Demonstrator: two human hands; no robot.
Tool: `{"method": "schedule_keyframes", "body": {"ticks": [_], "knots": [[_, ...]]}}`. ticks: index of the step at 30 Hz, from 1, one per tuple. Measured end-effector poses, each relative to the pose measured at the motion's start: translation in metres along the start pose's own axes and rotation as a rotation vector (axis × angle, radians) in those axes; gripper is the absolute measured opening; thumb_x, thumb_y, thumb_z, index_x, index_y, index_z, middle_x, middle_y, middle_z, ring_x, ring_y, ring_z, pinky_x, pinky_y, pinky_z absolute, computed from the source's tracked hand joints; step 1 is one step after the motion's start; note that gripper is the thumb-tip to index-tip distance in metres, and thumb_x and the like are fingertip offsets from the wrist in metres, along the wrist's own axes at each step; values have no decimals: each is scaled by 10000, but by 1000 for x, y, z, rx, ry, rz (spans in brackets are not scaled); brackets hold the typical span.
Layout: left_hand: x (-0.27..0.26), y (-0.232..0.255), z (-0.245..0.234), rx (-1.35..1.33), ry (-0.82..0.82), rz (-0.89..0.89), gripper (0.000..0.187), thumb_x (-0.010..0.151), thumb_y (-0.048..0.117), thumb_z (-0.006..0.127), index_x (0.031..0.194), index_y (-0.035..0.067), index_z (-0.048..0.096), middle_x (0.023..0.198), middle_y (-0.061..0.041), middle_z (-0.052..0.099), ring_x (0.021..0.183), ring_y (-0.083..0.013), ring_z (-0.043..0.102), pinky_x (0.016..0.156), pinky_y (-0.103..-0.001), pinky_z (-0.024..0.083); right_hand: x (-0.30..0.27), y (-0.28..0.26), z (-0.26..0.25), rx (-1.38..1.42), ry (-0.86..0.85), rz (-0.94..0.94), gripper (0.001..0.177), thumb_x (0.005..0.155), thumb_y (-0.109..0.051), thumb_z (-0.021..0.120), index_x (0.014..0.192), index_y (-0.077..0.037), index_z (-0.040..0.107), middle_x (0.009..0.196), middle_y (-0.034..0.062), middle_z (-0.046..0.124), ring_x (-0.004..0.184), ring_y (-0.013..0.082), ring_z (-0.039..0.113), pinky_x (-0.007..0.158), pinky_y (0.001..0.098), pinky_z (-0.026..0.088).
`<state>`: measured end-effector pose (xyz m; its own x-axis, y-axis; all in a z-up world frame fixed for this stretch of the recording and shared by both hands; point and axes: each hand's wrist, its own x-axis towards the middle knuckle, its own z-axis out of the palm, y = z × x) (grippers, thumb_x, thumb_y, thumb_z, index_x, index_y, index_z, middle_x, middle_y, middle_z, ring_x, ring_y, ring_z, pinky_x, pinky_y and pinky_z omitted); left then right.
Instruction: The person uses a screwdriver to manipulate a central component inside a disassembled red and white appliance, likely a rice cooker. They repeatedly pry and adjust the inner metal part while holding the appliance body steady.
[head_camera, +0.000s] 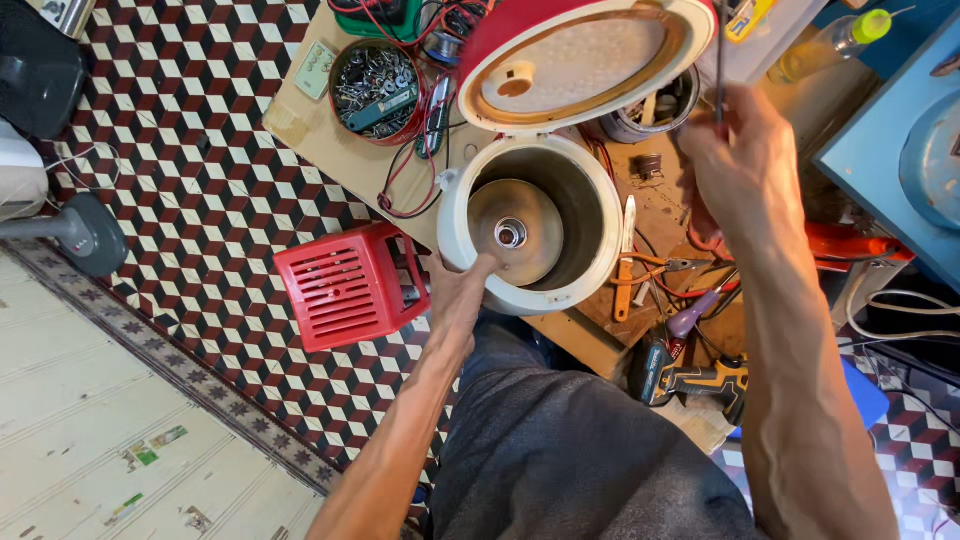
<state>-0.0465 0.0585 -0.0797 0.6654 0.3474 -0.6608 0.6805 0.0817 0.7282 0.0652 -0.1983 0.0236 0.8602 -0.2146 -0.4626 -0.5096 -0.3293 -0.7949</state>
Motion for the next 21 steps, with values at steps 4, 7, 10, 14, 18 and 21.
{"method": "schedule_keyframes", "body": {"ticks": [4,7,10,14,18,21], "knots": [[3,9,7,-87,14,24,776,687,193,778,1352,-6,432,1195,-118,618,1069,-205,618,931,-331,504,-59,20,-12,-65,-64,231,335,920,-65,543,1247,-31,603,657,123,603,428,182,525,335,347,371],[12,18,12,-57,48,-36,767,715,197,800,1349,-15,423,1201,-117,619,1077,-199,620,950,-333,496,-80,24,-12,-243,-222,445,506,953,-113,591,1451,-193,547,673,134,661,530,205,618,429,365,466],[18,31,16,-98,30,7,779,726,177,786,1369,-27,397,1199,-131,610,1076,-217,617,966,-344,495,-81,17,-3,-549,-351,260,506,966,-202,609,1466,-233,534,678,154,691,590,267,689,580,403,527],[10,38,17,-64,11,52,788,738,154,778,1392,-61,394,1229,-165,593,1124,-245,607,995,-350,488,-72,4,10,-759,-425,49,437,942,-273,570,1361,-154,539,766,164,723,687,325,721,675,460,563],[11,48,17,-61,-20,54,833,745,163,765,1416,-64,329,1263,-183,566,1147,-254,603,1010,-352,490,-60,-3,10,-746,-422,-101,277,953,-264,559,1159,-81,544,837,134,734,676,290,738,661,437,589],[17,61,20,-15,-17,100,876,739,176,768,1431,-65,288,1268,-177,548,1157,-247,601,1010,-358,493,-52,-15,12,-846,-422,-52,252,968,-282,565,1145,-105,589,849,130,739,676,290,734,676,442,583]]}}
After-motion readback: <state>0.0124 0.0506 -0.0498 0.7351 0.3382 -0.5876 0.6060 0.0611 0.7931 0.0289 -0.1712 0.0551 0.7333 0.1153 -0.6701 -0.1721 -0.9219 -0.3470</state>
